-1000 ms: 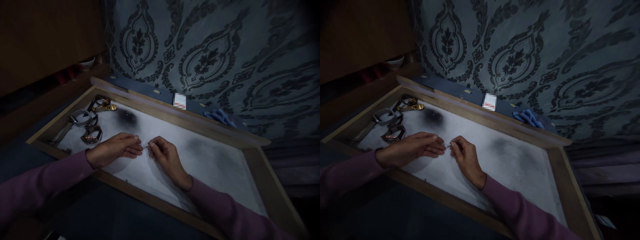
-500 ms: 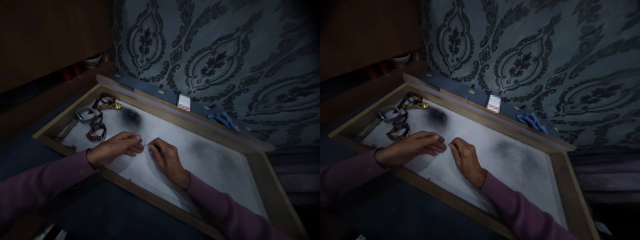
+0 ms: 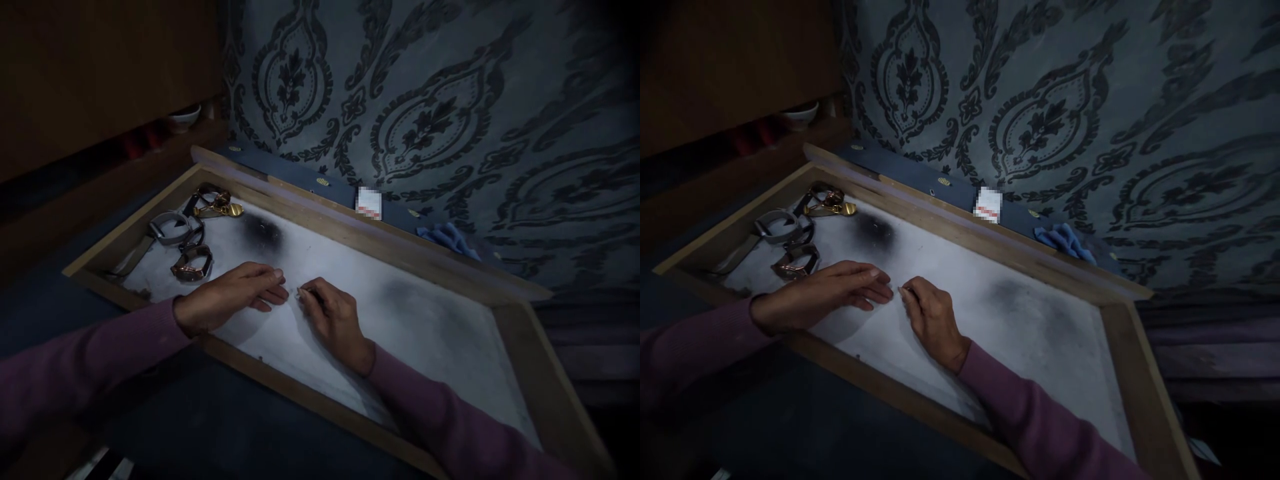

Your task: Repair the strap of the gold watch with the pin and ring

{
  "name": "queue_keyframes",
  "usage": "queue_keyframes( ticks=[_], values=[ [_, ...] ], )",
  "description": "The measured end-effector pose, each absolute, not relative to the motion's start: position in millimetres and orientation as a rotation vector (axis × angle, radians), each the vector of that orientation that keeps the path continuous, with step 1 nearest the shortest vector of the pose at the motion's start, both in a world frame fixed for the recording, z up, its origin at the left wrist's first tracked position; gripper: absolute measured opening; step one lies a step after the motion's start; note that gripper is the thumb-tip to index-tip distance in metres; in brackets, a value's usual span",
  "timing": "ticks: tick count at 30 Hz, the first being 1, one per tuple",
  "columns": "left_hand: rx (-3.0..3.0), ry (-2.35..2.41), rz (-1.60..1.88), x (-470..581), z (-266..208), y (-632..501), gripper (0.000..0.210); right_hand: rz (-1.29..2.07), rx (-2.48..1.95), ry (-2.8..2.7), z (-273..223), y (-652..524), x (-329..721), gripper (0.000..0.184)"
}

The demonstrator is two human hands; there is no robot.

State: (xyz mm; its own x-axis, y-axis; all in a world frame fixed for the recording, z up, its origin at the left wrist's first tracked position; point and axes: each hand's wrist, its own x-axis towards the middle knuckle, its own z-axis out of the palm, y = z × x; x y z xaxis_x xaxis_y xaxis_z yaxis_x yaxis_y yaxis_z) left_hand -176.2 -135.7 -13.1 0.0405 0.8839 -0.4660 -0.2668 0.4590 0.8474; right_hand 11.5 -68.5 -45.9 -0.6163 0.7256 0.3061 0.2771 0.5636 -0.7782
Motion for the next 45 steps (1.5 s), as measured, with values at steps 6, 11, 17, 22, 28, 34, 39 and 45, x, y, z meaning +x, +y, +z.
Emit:
queue_keyframes(
  ticks=[6, 11, 17, 22, 28, 34, 39, 45],
  values=[
    [0.659, 1.186, 1.001, -177.4, -16.8, -135.5, 0.043, 0.856, -0.753, -2.223, -46.5, -68.0, 12.3, 0.020],
    [0.676, 1.171, 1.002, -177.9, -20.0, -134.7, 0.041, 0.802, -0.711, -2.227, -49.3, -67.0, 12.6, 0.021],
    [0.666, 1.196, 0.999, -176.1, -19.2, -134.0, 0.035, 0.693, -0.657, -2.245, -52.2, -65.1, 13.1, 0.021],
    [0.684, 1.190, 1.007, -175.1, -19.5, -133.2, 0.037, 0.688, -0.636, -2.264, -52.0, -63.5, 12.6, 0.021],
    [0.701, 1.194, 1.004, -174.5, -18.0, -133.3, 0.034, 0.723, -0.665, -2.240, -53.9, -63.3, 12.4, 0.021],
    [0.694, 1.220, 0.991, -173.6, -16.6, -132.9, 0.032, 0.687, -0.612, -2.269, -55.2, -62.6, 12.8, 0.020],
    [0.709, 1.207, 0.997, -174.0, -17.4, -133.0, 0.036, 0.674, -0.608, -2.278, -55.1, -62.1, 13.4, 0.021],
    [0.711, 1.225, 0.991, -172.2, -13.7, -133.2, 0.040, 0.672, -0.626, -2.277, -54.2, -62.5, 13.6, 0.021]
  ],
)
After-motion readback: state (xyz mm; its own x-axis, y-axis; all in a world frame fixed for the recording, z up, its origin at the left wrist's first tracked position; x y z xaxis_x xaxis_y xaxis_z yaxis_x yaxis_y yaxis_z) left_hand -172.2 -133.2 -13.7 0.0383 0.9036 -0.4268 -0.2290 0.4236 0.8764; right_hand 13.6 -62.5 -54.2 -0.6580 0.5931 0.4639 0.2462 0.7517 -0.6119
